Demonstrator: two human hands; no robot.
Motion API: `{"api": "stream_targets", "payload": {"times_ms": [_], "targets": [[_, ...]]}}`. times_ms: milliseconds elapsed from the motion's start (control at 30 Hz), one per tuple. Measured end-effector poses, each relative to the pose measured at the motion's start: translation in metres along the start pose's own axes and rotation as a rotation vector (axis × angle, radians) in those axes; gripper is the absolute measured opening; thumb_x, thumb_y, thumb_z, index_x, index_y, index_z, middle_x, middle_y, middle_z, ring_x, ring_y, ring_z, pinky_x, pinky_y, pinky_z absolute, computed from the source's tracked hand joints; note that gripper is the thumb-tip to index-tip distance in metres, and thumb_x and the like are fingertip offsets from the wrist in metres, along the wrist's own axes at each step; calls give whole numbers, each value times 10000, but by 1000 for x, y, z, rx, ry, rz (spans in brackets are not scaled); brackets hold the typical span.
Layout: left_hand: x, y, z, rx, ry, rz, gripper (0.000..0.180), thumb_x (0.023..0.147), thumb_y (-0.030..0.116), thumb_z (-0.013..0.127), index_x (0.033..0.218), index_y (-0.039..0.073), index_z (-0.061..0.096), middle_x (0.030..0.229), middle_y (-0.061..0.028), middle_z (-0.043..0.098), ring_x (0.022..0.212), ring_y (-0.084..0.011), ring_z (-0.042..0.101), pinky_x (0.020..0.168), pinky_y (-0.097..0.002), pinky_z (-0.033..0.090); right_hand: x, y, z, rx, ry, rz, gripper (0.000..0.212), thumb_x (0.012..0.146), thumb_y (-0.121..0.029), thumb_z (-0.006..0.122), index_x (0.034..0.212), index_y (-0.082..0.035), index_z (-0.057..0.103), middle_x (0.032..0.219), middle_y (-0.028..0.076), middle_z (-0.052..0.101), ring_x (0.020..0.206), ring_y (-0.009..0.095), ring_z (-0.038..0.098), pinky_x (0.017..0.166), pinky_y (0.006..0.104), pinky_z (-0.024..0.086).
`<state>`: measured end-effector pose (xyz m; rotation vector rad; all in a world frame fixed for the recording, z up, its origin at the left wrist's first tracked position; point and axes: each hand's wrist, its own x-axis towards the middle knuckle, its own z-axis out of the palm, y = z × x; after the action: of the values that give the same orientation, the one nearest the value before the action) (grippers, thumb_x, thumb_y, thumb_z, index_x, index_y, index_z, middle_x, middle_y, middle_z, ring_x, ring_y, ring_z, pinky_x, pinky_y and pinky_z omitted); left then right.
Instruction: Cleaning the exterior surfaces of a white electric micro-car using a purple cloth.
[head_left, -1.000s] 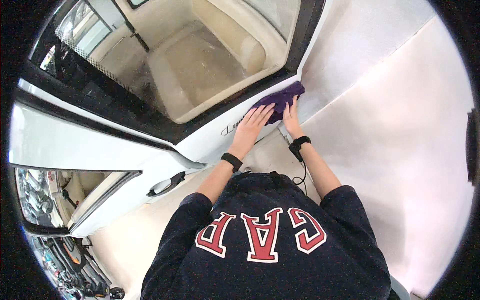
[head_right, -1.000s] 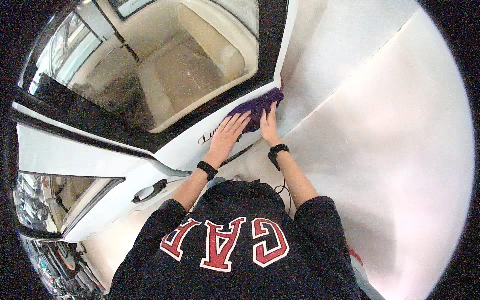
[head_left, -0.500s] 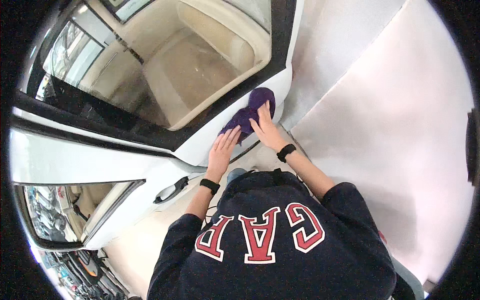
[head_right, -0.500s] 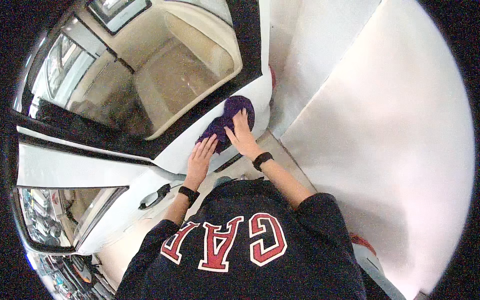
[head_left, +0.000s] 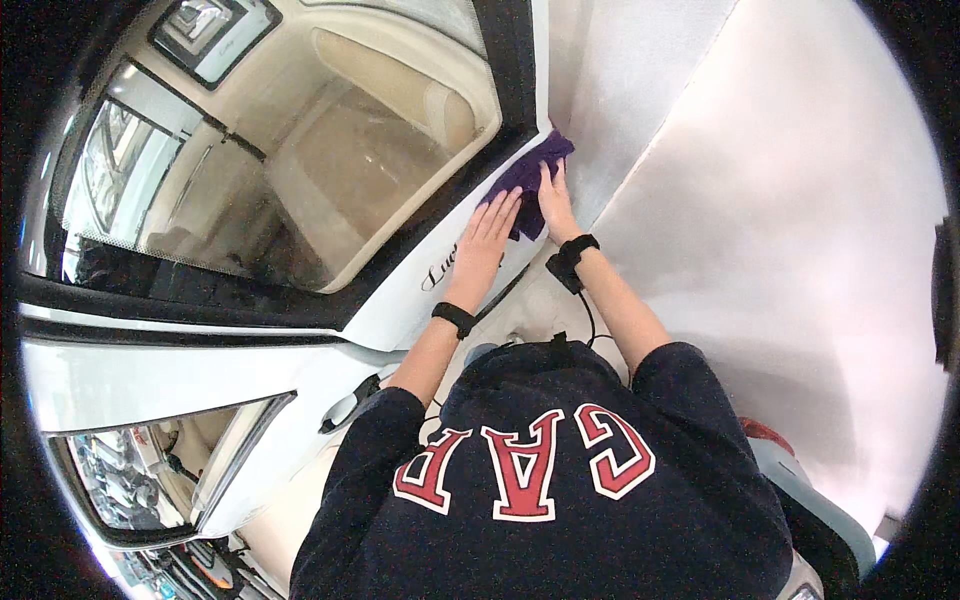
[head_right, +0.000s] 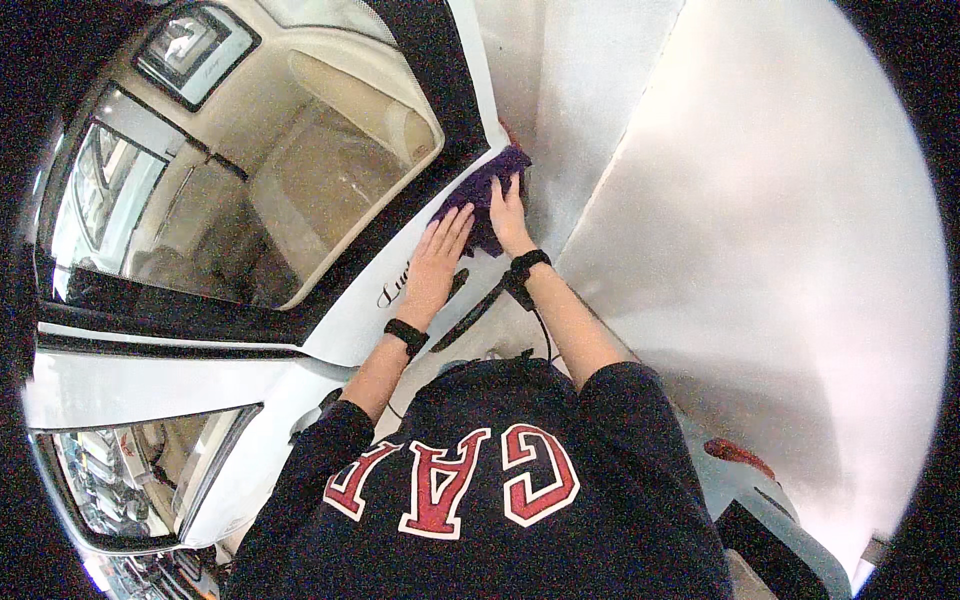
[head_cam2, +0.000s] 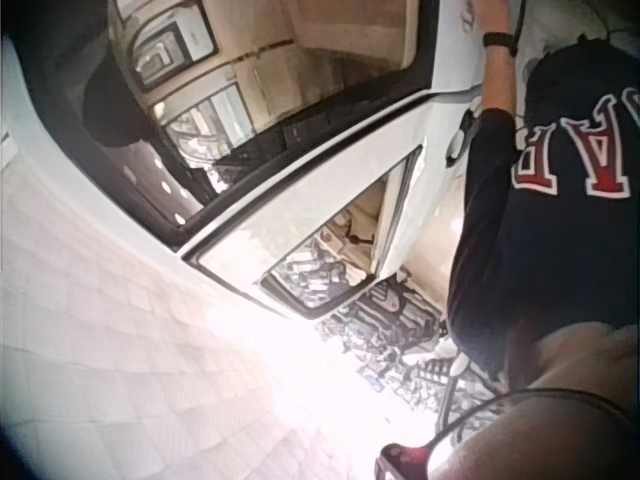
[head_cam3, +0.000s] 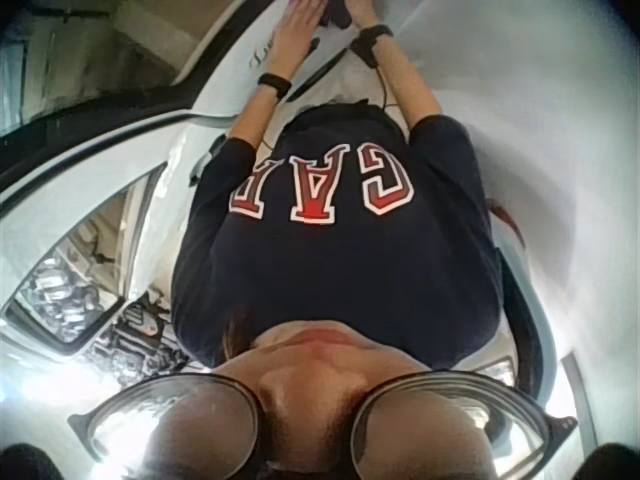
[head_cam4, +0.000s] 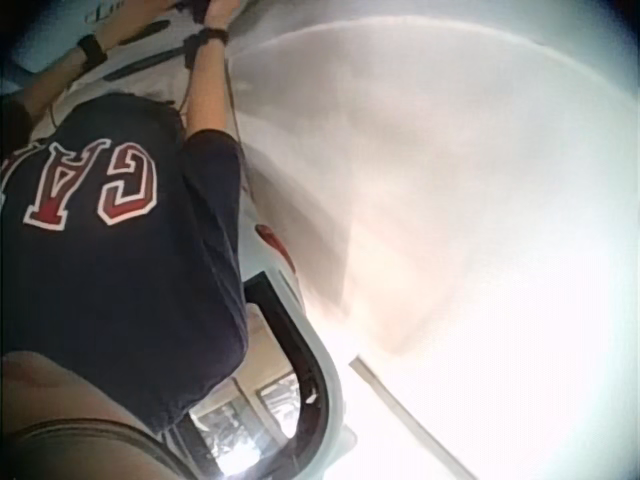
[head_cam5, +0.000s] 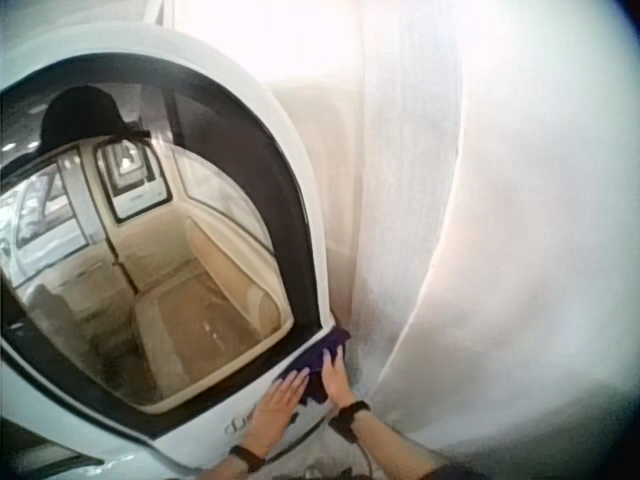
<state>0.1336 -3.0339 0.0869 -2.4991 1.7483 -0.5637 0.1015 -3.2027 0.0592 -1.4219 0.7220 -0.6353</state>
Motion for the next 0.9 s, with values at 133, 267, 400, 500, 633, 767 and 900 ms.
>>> {"api": "stream_targets", "payload": {"times_ms": [133, 267, 400, 500, 633, 767, 900], "targets": [[3, 21, 9, 183, -118, 121, 676, 896, 140, 502, 1536, 82, 289, 1638, 12, 168, 1488, -160, 191, 1223, -325, 158, 23, 74, -33, -121, 20, 35, 714, 1030, -409, 410, 1535, 27, 155, 1592, 267, 174, 1465, 352, 238, 1192, 372, 206], [-25, 23, 25, 210, -205, 160, 689, 911, 186, 491, 1550, 96, 250, 1637, 16, 172, 1481, -146, 207, 1219, -315, 161, -9, 107, -44, -436, -260, 109, 718, 1041, -412, 352, 1534, 47, 103, 1611, 267, 37, 1497, 356, 114, 1221, 374, 113], [-87, 15, 39, 231, -206, 56, 682, 905, 182, 477, 1548, 109, 263, 1629, 44, 197, 1468, -113, 229, 1219, -306, 151, -67, 69, -11, -506, -425, 87, 645, 1049, -273, 344, 1496, 111, 83, 1575, 342, 56, 1481, 438, 90, 1219, 397, 124], [-125, 9, 35, 202, -237, 38, 644, 908, 201, 495, 1526, 132, 329, 1591, 80, 287, 1422, -76, 303, 1201, -281, 181, -86, 85, -4, -552, -384, -165, 680, 1014, -296, 434, 1461, 137, 159, 1537, 375, 136, 1449, 510, 105, 1214, 489, 98], [-172, 4, 29, 55, -322, -57, 718, 879, 134, 523, 1550, 145, 268, 1609, 52, 244, 1446, -123, 273, 1220, -326, 167, -101, 71, 15, -1088, -471, -740, 562, 969, -378, 507, 1215, 127, 519, 1313, 350, 472, 1378, 546, 249, 1143, 687, 106], [-205, 8, 21, -170, -320, -214, 736, 853, 33, 512, 1544, 131, 277, 1601, 25, 262, 1451, -172, 274, 1232, -373, 155, -110, 43, 39, -1239, -729, -896, 512, 928, -410, 586, 1273, -33, 571, 1385, 154, 516, 1359, 450, 345, 1141, 672, 168], [-234, 14, 10, -244, -351, -350, 776, 816, -17, 523, 1541, 122, 281, 1596, 5, 272, 1461, -198, 257, 1238, -389, 145, -116, 40, 64, -1185, -911, -1166, 468, 903, -393, 625, 1293, -139, 575, 1442, 36, 479, 1342, 348, 401, 1145, 614, 231]]}}
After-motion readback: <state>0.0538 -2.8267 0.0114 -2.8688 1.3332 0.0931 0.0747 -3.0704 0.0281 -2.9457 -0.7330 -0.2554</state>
